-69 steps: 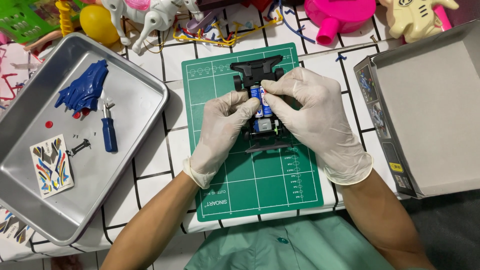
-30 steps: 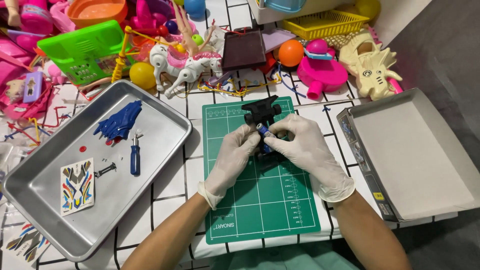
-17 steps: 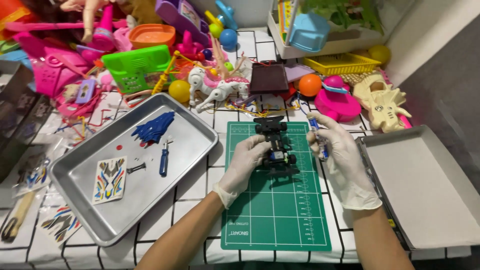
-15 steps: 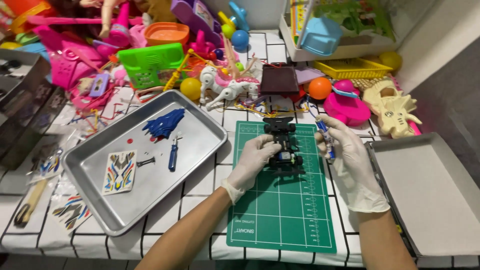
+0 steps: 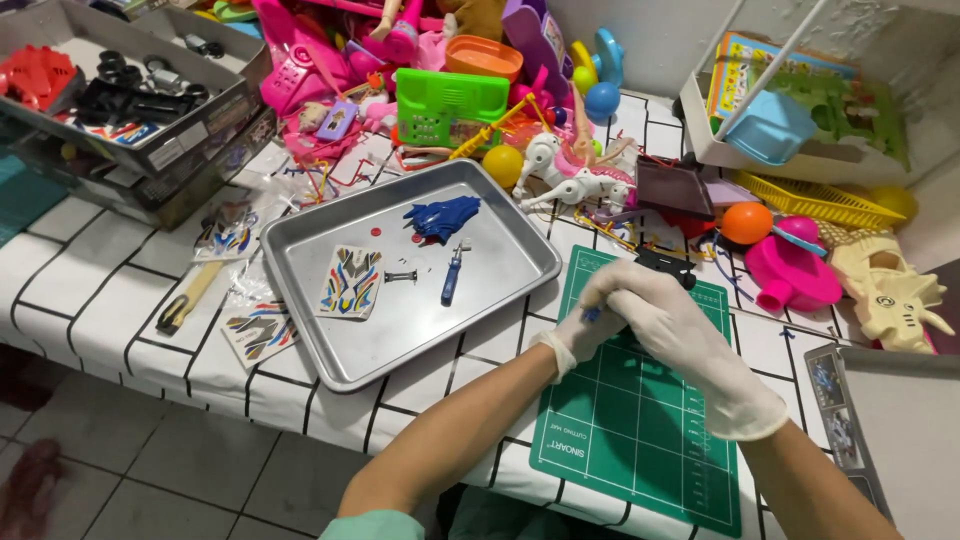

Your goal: Assembling a toy car by inserting batteries and attaching the body shell to the chassis

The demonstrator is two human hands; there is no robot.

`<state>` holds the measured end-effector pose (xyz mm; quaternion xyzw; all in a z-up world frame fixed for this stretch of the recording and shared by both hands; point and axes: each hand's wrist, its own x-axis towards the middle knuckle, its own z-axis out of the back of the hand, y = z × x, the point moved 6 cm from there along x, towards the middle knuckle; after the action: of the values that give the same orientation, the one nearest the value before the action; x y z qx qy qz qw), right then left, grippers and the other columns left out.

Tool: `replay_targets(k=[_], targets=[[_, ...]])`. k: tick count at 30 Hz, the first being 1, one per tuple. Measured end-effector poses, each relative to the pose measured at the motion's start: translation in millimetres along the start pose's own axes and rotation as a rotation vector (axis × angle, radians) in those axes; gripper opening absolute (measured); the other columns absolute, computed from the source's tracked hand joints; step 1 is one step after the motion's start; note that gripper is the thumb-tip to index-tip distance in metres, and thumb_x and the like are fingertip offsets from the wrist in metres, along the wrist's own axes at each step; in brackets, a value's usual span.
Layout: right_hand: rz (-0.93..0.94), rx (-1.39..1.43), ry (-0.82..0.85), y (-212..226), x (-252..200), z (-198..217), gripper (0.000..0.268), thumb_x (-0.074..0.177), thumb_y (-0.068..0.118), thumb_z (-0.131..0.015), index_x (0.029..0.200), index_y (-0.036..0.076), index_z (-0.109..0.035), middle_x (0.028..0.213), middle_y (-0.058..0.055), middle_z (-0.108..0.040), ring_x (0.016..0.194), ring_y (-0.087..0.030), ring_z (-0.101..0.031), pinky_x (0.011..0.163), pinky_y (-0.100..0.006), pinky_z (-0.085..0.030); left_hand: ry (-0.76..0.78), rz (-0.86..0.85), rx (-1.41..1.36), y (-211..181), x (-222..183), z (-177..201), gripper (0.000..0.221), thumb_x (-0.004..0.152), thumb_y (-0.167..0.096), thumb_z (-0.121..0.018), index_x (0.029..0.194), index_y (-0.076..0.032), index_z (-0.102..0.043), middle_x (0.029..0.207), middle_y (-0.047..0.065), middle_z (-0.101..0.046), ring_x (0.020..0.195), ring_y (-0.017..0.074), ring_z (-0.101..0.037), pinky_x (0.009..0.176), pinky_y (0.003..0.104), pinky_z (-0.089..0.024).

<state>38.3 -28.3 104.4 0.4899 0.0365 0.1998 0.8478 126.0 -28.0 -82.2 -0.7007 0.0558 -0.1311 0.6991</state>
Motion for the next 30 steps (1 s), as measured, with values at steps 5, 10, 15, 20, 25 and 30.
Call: replay_targets(k=[5, 10, 15, 20, 25, 30], targets=[[0.145, -0.008, 0.125, 8, 62, -57, 0.037, 0.083, -0.008, -0.045, 0.092, 0.006, -0.078, 0.086, -0.014, -0.062, 0.085, -0.023, -0.056, 0.079, -0.038, -0.053, -0.021, 0.045, 0.034, 31, 17, -6, 0.029, 0.094, -0.03, -0.056, 0.1, -0.005, -0.069, 0.08, 0.013, -0.064, 0.075, 0.0156, -0.062, 0.07, 0.031, -0.052], [0.082, -0.149, 0.261, -23, 105, -99, 0.041, 0.081, -0.006, -0.042, 0.097, 0.006, -0.078, 0.094, -0.012, -0.064, 0.092, -0.023, -0.061, 0.084, -0.035, -0.052, -0.031, 0.116, 0.093, 58, 40, -11, 0.029, 0.085, -0.039, -0.06, 0.102, -0.017, -0.069, 0.086, 0.004, -0.065, 0.081, 0.0131, -0.064, 0.076, 0.03, -0.053], [-0.121, -0.47, 0.447, -36, 115, -110, 0.032, 0.079, 0.011, -0.053, 0.092, 0.015, -0.081, 0.097, -0.018, -0.076, 0.102, -0.036, -0.071, 0.091, -0.044, -0.053, -0.043, 0.222, 0.165, 89, 70, -21, 0.037, 0.073, -0.05, -0.064, 0.105, -0.033, -0.068, 0.093, -0.009, -0.068, 0.09, 0.0097, -0.067, 0.083, 0.028, -0.055], [0.309, -0.698, 0.394, -10, 134, -139, 0.028, 0.078, 0.013, -0.066, 0.103, 0.021, -0.076, 0.102, -0.011, -0.074, 0.106, -0.039, -0.068, 0.093, -0.05, -0.053, -0.03, 0.311, 0.235, 123, 99, -38, 0.045, 0.064, -0.059, -0.068, 0.107, -0.045, -0.068, 0.098, -0.018, -0.07, 0.096, 0.0073, -0.069, 0.089, 0.026, -0.056], [0.499, -0.801, 0.454, -23, 153, -201, 0.032, 0.084, 0.016, -0.076, 0.114, 0.028, -0.075, 0.11, -0.003, -0.074, 0.112, -0.028, -0.067, 0.094, -0.04, -0.055, -0.006, 0.389, 0.343, 143, 106, -42, 0.055, 0.055, -0.067, -0.071, 0.109, -0.057, -0.068, 0.104, -0.028, -0.072, 0.102, 0.0049, -0.072, 0.094, 0.025, -0.058], [0.342, -0.834, 0.445, -68, 184, -233, 0.034, 0.079, 0.027, -0.084, 0.11, 0.04, -0.078, 0.098, 0.004, -0.077, 0.101, -0.021, -0.075, 0.086, -0.035, -0.062, 0.035, 0.331, 0.327, 118, 81, -27, 0.051, 0.06, -0.066, -0.069, 0.11, -0.055, -0.069, 0.108, -0.025, -0.071, 0.11, 0.0063, -0.068, 0.096, 0.03, -0.056]])
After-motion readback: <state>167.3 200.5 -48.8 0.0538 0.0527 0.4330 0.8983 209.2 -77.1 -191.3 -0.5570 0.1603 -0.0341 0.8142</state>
